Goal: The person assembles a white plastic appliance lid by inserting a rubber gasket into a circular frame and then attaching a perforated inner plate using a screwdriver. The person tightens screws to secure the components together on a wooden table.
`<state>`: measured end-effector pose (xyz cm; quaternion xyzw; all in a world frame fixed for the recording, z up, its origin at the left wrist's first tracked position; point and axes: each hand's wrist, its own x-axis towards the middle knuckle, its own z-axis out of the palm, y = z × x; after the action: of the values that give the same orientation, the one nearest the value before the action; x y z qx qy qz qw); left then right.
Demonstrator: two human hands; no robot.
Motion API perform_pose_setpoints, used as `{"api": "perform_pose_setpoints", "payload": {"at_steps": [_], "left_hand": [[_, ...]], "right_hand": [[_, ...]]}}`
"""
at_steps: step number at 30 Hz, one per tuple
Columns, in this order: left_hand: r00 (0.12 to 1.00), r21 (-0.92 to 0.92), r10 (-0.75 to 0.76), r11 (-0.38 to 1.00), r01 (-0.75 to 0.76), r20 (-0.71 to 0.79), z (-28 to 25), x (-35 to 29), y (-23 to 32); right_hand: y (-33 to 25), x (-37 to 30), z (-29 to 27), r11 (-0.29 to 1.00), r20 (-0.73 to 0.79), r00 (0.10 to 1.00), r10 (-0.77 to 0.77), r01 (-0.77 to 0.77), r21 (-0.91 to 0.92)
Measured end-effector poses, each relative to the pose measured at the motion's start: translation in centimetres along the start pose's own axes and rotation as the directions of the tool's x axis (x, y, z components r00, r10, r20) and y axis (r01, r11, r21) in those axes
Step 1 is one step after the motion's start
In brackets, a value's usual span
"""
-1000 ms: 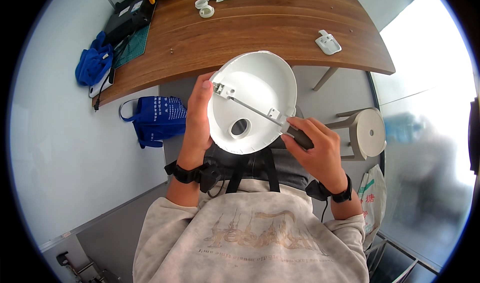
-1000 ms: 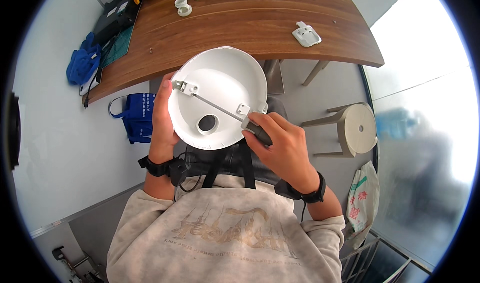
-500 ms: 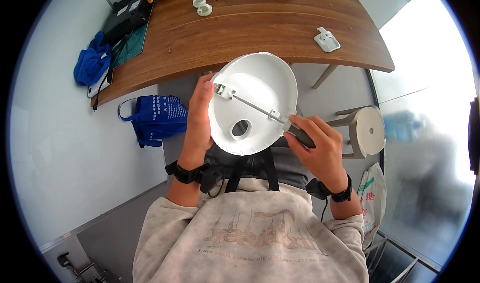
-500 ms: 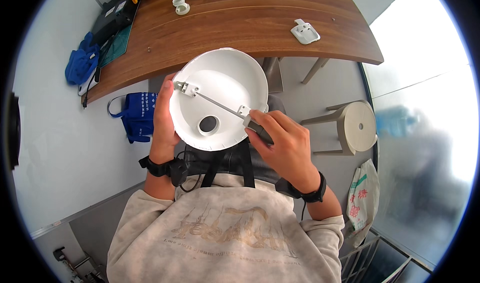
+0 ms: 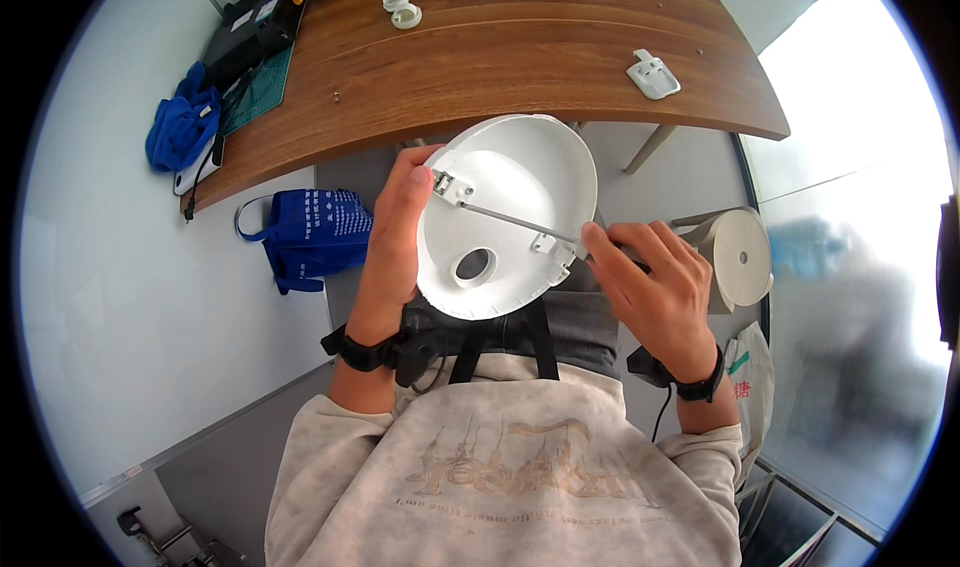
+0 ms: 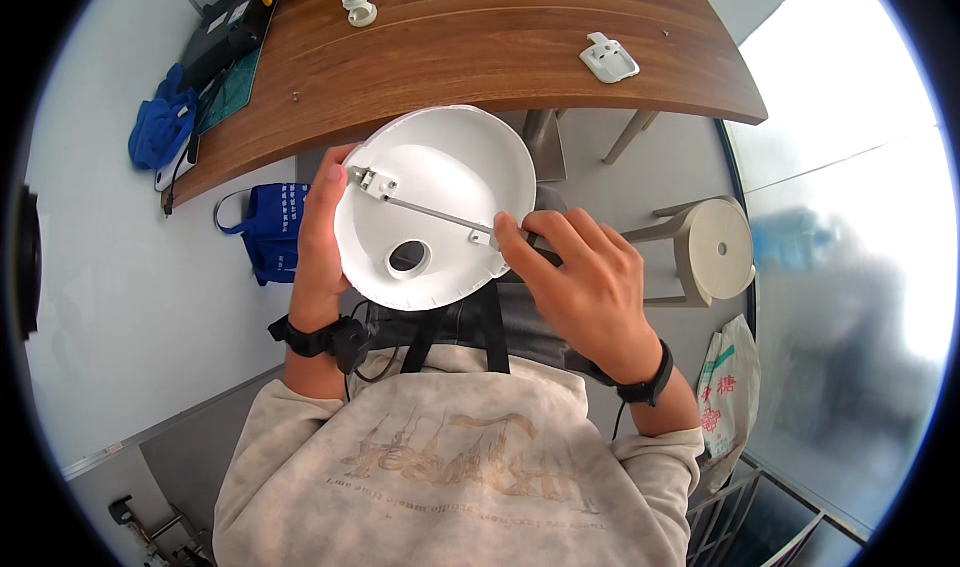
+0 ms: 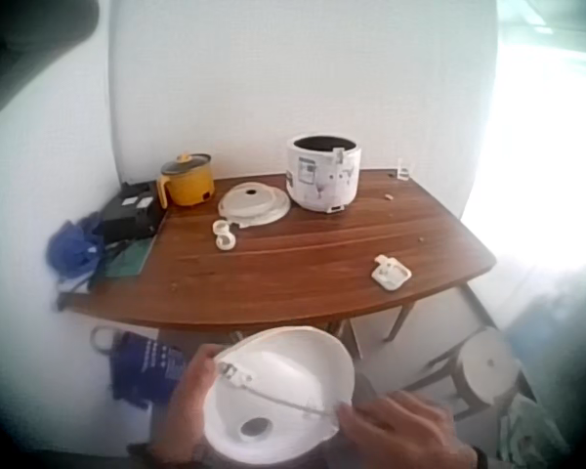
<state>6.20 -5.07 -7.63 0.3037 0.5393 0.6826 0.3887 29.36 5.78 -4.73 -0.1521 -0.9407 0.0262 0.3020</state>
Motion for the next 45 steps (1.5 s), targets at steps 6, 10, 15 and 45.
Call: {"api": "perform_pose_setpoints", "payload": {"at_steps": [6,10,15,45], "left_hand": [[0.99,0.225,0.119,0.965,-0.134,0.077,0.5,-0.6,0.9],[0.986,0.301,0.155,0.939,-0.165,0.058,1.2,-1.3,1.5],[0.971,0.311,0.238,0.924,-0.224,-0.007,1.8,-0.7,1.6],[0.971,-0.24,-0.076,0.971,0.02,-0.227,-4.2,9.2,0.5]], "right_hand": [[-0.7,0.3,-1.7,0.992,0.061,0.993,-0.103,0.108,-0.073],[-1.4,0.0,-1.1,0.991,0.092,0.995,0.026,-0.038,0.13],[-1.8,-0.3,0.3,0.788,0.213,0.925,0.316,-0.381,0.484],[2.1,-5.3,2.8,0.224,0.464,0.647,0.605,-0.697,0.681]]}}
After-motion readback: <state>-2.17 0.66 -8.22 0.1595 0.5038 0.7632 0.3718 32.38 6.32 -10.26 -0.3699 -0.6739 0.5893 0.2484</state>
